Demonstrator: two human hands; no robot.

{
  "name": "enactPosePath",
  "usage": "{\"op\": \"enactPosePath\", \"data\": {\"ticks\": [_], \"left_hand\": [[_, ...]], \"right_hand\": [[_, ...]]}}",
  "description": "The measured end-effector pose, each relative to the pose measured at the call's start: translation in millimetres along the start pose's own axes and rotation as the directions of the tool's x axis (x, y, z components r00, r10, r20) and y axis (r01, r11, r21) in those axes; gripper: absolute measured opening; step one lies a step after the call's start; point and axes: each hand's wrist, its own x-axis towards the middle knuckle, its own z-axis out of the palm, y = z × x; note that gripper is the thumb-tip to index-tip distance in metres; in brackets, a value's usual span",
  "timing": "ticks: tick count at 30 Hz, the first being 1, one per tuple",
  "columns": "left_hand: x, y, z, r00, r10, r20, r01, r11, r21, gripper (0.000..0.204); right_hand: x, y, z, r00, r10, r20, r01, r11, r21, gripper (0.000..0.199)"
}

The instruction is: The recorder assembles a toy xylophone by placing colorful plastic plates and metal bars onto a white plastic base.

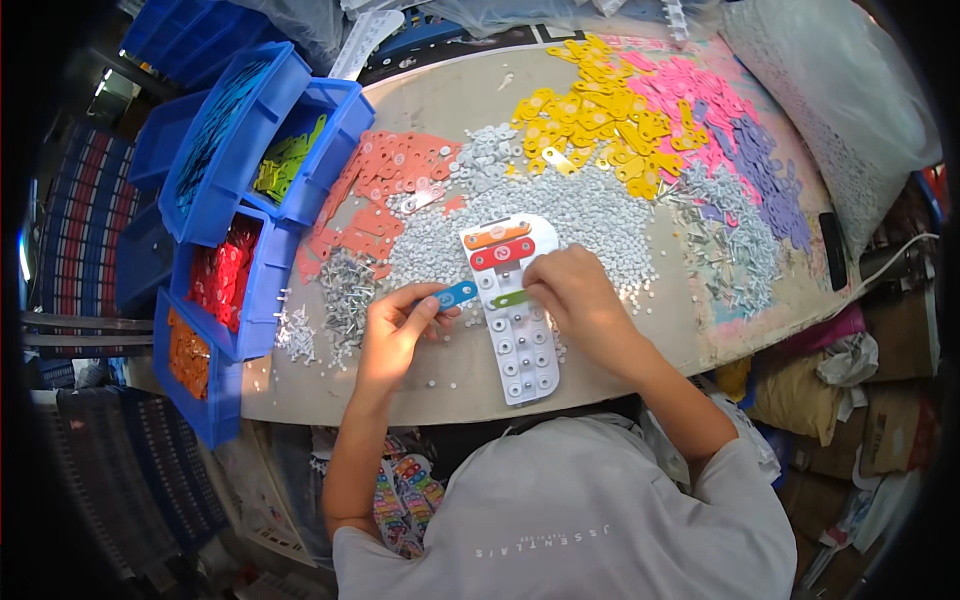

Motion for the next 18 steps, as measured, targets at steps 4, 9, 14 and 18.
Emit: {"op": "enactPosePath", "data": {"ticks": [4,9,14,18], "left_hand": [[-3,6,8,0.999,-0.046,-0.027,0.046,0.999,-0.003,0.019],[5,-1,12,0.998,-0.052,-0.046,0.048,0.996,-0.079,0.014],[18,-14,16,0.994,0.069,-0.086,-0.070,0.998,-0.006,0.015],[34,-7,34,0.931,0.358,-0.068,-0.295,0.850,0.437,0.012]], "right_hand": [[4,-3,18,0.995,-0.090,-0.029,0.079,0.960,-0.270,0.013],[7,-3,23,0.995,-0.103,-0.005,0.095,0.931,-0.354,0.020],[4,6,27,0.995,-0.071,-0.070,0.046,0.949,-0.311,0.035],[-5,13,33,0.985,-0.009,-0.174,-0.054,0.935,-0.351,0.050]]}}
